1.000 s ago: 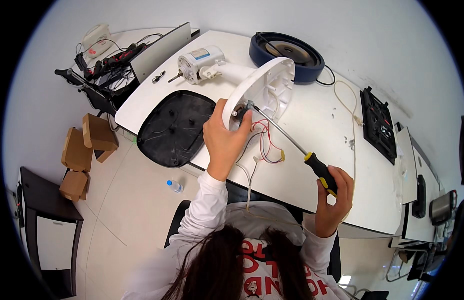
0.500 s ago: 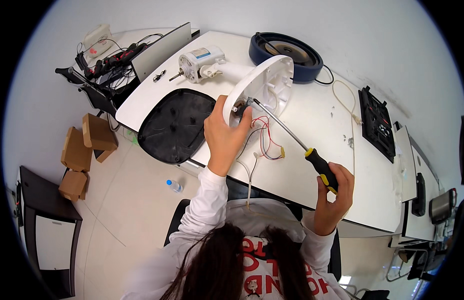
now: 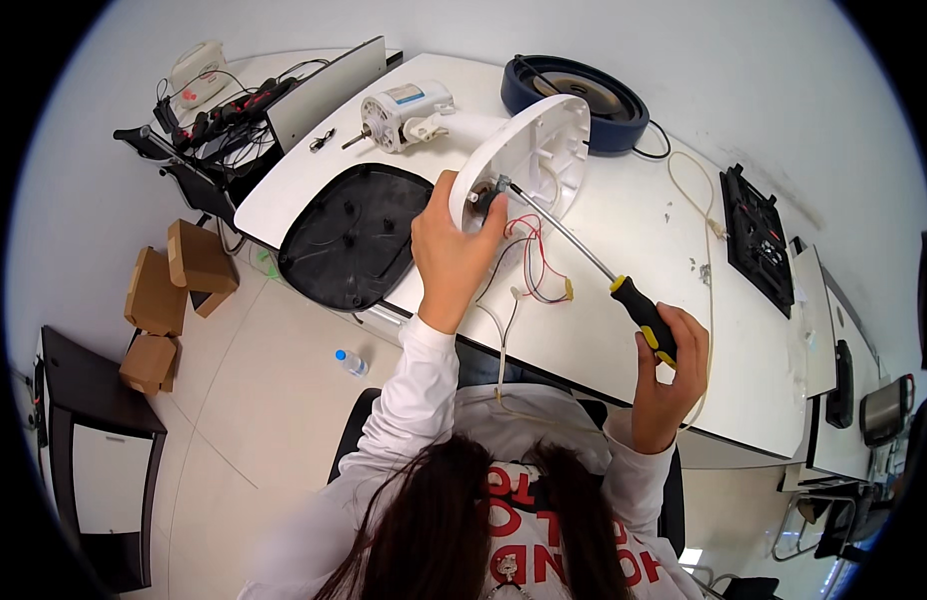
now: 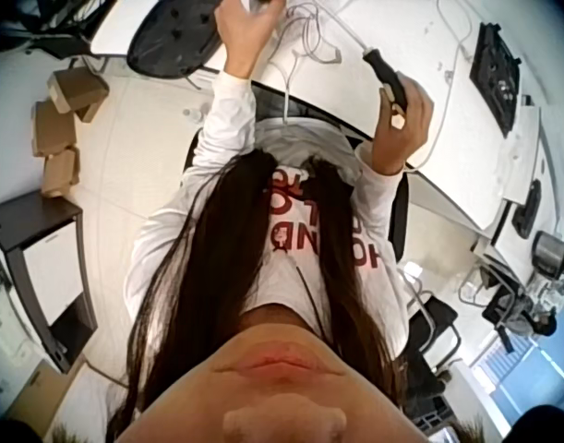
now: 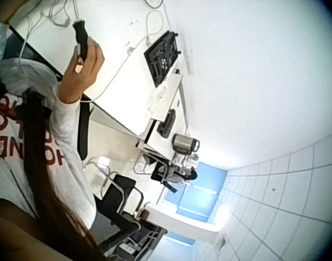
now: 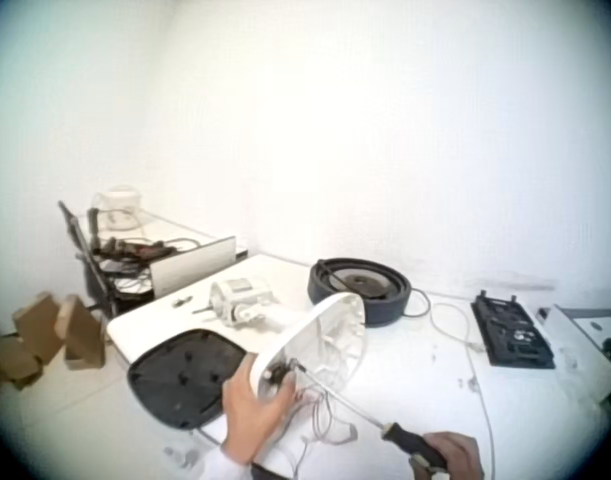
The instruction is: The person uses a screwdriver to remove and reinstall a small switch component inside a white plastic housing. They repeatedly unscrew, detach, and reattach the switch while manipulating internal wires, then tighten the screws again.
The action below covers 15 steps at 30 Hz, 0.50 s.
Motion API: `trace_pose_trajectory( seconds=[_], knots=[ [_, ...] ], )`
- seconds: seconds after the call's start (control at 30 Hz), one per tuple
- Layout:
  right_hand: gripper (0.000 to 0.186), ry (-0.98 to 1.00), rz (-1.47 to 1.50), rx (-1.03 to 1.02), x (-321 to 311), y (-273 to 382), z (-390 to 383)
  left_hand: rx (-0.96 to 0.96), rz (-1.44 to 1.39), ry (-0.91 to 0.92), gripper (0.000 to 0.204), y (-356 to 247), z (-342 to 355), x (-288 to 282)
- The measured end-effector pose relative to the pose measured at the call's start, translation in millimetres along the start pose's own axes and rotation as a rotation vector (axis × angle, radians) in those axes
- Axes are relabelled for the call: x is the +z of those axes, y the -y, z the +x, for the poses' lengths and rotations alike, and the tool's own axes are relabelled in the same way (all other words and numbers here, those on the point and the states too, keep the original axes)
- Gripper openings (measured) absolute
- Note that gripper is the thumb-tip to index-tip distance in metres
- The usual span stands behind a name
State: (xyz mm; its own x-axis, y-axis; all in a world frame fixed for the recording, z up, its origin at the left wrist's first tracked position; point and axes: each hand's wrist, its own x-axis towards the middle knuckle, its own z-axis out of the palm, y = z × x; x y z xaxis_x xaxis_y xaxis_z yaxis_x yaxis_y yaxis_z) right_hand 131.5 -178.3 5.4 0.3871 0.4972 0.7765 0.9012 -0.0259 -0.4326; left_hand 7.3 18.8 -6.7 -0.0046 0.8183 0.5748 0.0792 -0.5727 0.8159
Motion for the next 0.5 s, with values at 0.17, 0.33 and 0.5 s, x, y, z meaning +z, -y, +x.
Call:
trace_pose_trajectory(
  seconds=[0.17,0.33,0.5],
  knots=[
    [0.033,0.007,0.021,0.053,1.0,1.1,-0.3,0.010,-0.008,-0.008,0.027,-0.2,0.5,0.2],
    [0.034,0.002,-0.001,0.010,1.2,1.1,2.7,0.005,-0.024,-0.004,0.027,1.9,0.1,1.1],
    [0.034,0.054,-0.008,-0.054,-9.0,7.7,10.4,0.011,-0.022,0.002,0.027,0.3,0.4,-0.7]
  ],
)
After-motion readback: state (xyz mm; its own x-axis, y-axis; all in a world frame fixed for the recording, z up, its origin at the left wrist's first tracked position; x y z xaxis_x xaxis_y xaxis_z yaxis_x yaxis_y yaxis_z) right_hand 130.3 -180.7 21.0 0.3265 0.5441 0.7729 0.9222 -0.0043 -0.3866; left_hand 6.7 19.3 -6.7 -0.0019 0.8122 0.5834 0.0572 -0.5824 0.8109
